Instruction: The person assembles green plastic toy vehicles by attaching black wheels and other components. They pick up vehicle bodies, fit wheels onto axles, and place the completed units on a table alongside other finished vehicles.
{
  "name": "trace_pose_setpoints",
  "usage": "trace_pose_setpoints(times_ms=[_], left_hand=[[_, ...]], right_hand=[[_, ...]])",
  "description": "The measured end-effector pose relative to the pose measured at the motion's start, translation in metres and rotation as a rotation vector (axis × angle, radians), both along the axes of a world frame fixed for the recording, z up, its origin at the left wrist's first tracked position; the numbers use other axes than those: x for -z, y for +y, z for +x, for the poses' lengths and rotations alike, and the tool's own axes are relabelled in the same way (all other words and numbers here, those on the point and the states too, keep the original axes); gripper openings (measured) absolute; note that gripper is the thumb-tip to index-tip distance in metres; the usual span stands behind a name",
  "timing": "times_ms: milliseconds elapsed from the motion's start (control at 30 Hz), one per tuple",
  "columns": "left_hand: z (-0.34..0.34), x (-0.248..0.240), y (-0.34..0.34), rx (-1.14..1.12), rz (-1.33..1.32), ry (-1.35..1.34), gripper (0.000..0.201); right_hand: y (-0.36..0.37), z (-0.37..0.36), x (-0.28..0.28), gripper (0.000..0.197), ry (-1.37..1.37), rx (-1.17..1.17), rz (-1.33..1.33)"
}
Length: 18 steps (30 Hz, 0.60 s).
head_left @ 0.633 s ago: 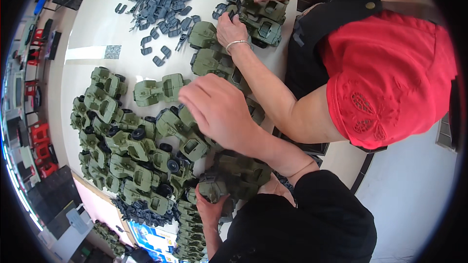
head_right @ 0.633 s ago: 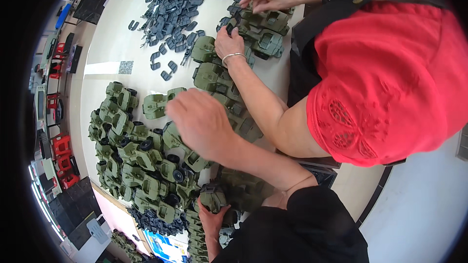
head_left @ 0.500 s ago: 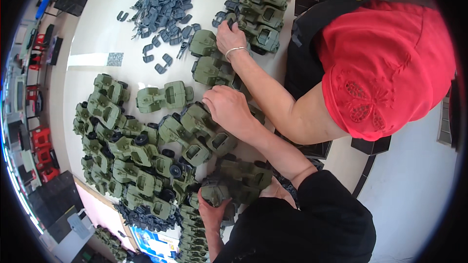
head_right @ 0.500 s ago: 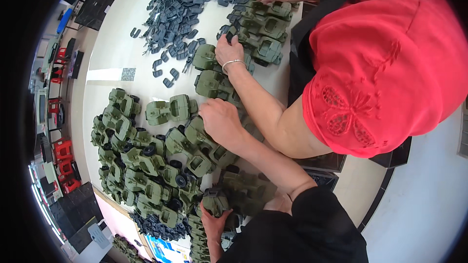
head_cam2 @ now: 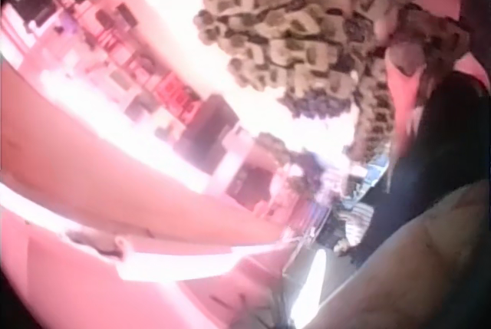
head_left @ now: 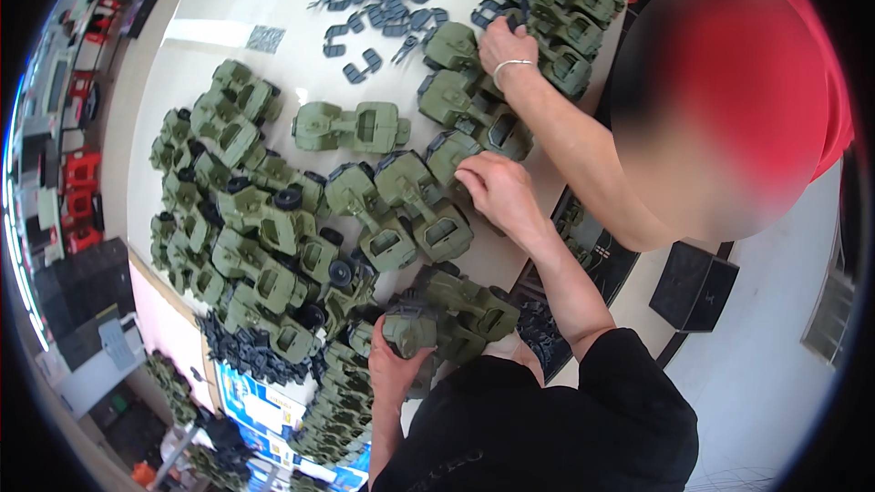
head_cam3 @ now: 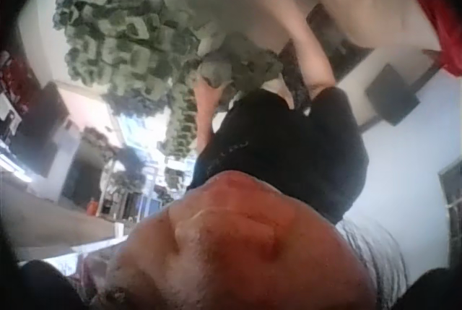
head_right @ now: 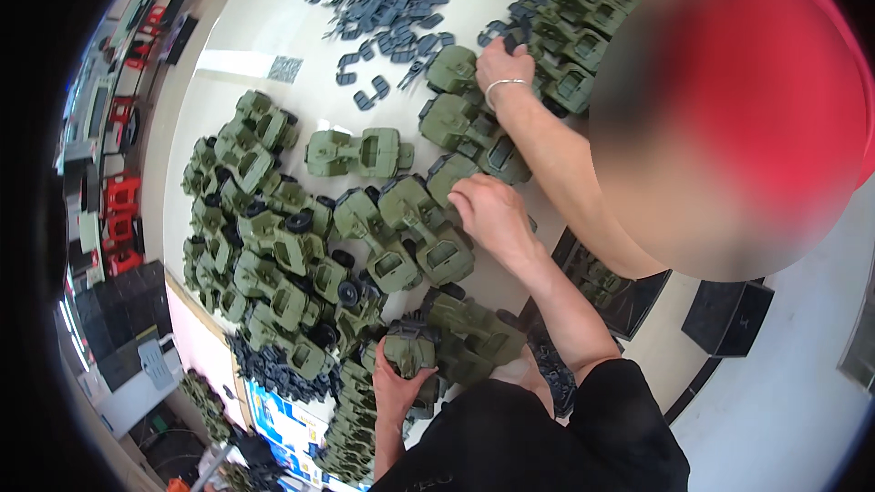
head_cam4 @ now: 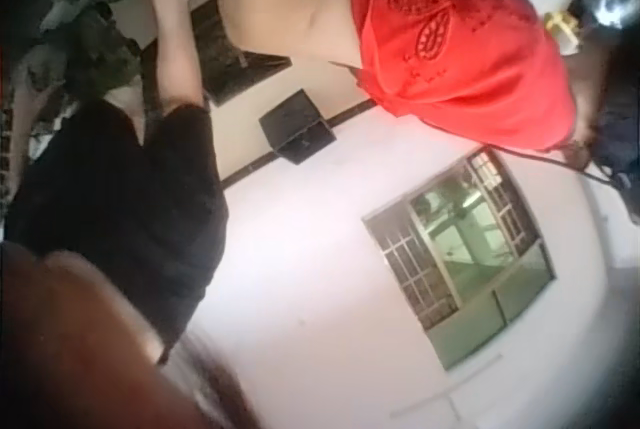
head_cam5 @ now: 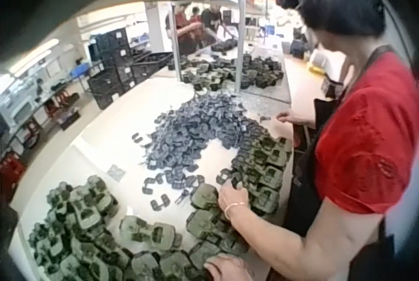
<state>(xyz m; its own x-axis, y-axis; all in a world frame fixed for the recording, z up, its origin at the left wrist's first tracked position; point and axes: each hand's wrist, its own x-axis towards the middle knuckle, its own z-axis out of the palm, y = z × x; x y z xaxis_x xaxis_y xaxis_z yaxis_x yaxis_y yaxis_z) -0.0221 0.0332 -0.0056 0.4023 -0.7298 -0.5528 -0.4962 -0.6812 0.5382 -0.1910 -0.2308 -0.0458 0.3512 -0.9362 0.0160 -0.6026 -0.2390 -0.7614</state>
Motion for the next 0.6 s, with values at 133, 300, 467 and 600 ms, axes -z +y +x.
trace_pose_setpoints(times_ms=[133, 300, 467, 600], left_hand=[[0.008, -0.012, 0.01, 0.019, -0.014, -0.027, 0.099], [0.02, -0.036, -0.018, -0.224, -0.16, 0.104, 0.095], [0.024, -0.032, -0.021, -0.254, -0.151, 0.056, 0.097], [0.03, -0.045, -0.017, -0.306, -0.11, -0.015, 0.093]], right_hand=[[0.003, 0.005, 0.003, 0.012, -0.058, -0.071, -0.056], [0.009, 0.016, -0.018, 0.014, -0.122, -0.1, 0.079], [0.031, 0.028, -0.02, 0.014, -0.056, -0.202, 0.159], [0.044, 0.028, -0.018, 0.013, -0.061, -0.283, 0.156]])
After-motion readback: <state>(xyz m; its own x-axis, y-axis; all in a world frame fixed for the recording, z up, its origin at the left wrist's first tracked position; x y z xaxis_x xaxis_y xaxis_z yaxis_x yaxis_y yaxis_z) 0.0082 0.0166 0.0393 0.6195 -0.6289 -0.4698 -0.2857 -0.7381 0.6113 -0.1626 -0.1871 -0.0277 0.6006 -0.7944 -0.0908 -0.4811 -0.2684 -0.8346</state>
